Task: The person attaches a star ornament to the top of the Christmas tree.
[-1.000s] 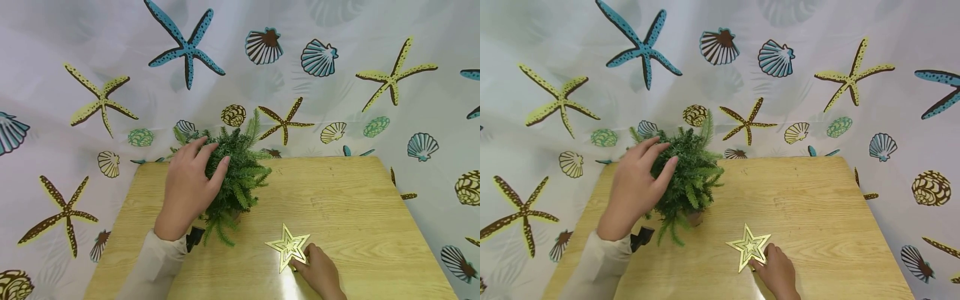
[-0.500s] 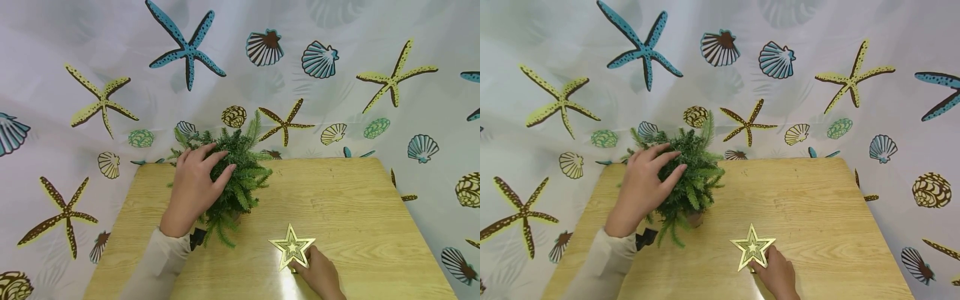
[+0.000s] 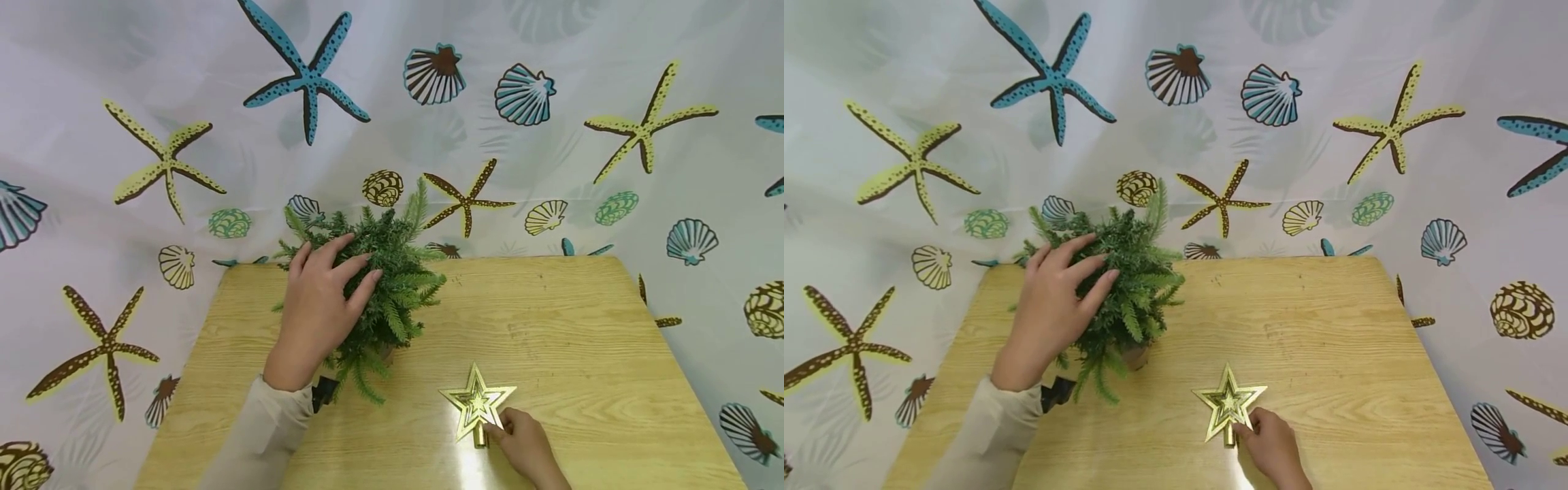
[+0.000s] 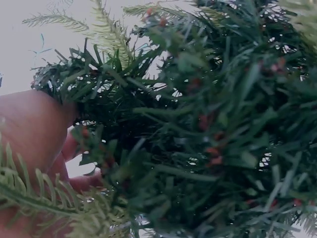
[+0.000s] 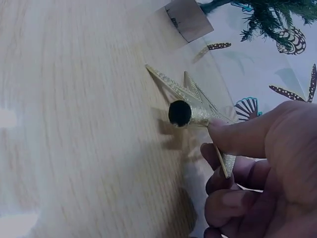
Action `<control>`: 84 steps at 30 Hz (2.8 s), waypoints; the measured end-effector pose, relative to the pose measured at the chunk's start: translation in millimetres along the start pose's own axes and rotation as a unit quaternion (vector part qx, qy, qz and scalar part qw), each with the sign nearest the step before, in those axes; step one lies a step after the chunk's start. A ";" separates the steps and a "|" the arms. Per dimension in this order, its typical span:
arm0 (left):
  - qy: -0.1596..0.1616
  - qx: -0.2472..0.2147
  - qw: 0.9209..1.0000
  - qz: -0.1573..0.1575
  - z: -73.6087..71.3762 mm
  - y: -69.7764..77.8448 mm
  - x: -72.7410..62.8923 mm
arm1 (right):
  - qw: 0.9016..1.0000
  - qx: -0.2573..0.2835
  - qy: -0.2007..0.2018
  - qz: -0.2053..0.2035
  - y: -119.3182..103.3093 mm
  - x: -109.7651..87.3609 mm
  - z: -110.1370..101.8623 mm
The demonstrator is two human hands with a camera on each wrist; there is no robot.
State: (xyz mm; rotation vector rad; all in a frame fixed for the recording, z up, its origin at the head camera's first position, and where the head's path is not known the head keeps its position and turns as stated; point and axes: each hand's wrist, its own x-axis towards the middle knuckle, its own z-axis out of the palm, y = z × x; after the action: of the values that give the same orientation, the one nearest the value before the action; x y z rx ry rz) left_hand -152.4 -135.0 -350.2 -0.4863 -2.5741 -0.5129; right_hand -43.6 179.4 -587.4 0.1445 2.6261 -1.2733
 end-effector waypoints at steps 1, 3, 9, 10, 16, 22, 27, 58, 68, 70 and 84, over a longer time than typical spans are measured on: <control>0.002 0.000 1.000 0.000 0.7 -0.2 -0.3 | 1.000 0.014 -0.001 0.001 -0.8 0.2 -0.6; 0.006 0.000 1.000 0.000 1.5 -0.7 -0.8 | 0.999 0.038 -0.005 0.006 -2.3 0.5 -1.4; 0.006 -0.002 1.000 0.001 3.7 -2.5 -2.6 | 0.995 0.094 -0.020 0.006 -6.4 0.3 -3.6; 0.007 -0.001 1.000 0.002 4.1 -2.8 -3.0 | 0.994 0.103 -0.024 0.006 -7.4 0.5 -4.6; 0.015 0.011 1.000 0.006 5.4 -2.7 -5.5 | 0.984 0.175 -0.019 0.015 -17.7 4.8 -16.0; 0.023 0.007 1.000 0.007 4.5 -5.3 -5.1 | 0.966 0.258 0.019 -0.014 -34.9 17.1 -29.6; 0.017 0.007 1.000 0.001 4.4 -6.7 -5.8 | 0.953 0.288 0.060 -0.073 -48.7 23.1 -37.8; 0.006 0.018 1.000 0.000 5.4 -4.8 -9.0 | 0.887 0.342 0.123 -0.286 -162.0 36.3 -112.7; 0.007 0.013 1.000 0.001 6.1 -6.4 -10.9 | 0.868 0.362 0.102 -0.326 -198.3 39.9 -119.8; 0.007 0.013 1.000 0.001 6.1 -7.1 -11.2 | 0.863 0.363 0.093 -0.339 -204.1 41.4 -118.7; 0.000 0.013 1.000 -0.003 5.5 -9.0 -12.6 | 0.859 0.355 0.043 -0.367 -252.3 57.9 -100.1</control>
State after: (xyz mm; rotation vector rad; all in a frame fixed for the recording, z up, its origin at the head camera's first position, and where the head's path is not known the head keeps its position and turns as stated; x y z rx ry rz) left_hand -147.9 -143.5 -363.5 -0.4697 -2.5805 -0.4816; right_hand -161.3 101.1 -348.6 -0.7774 2.1688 -2.4784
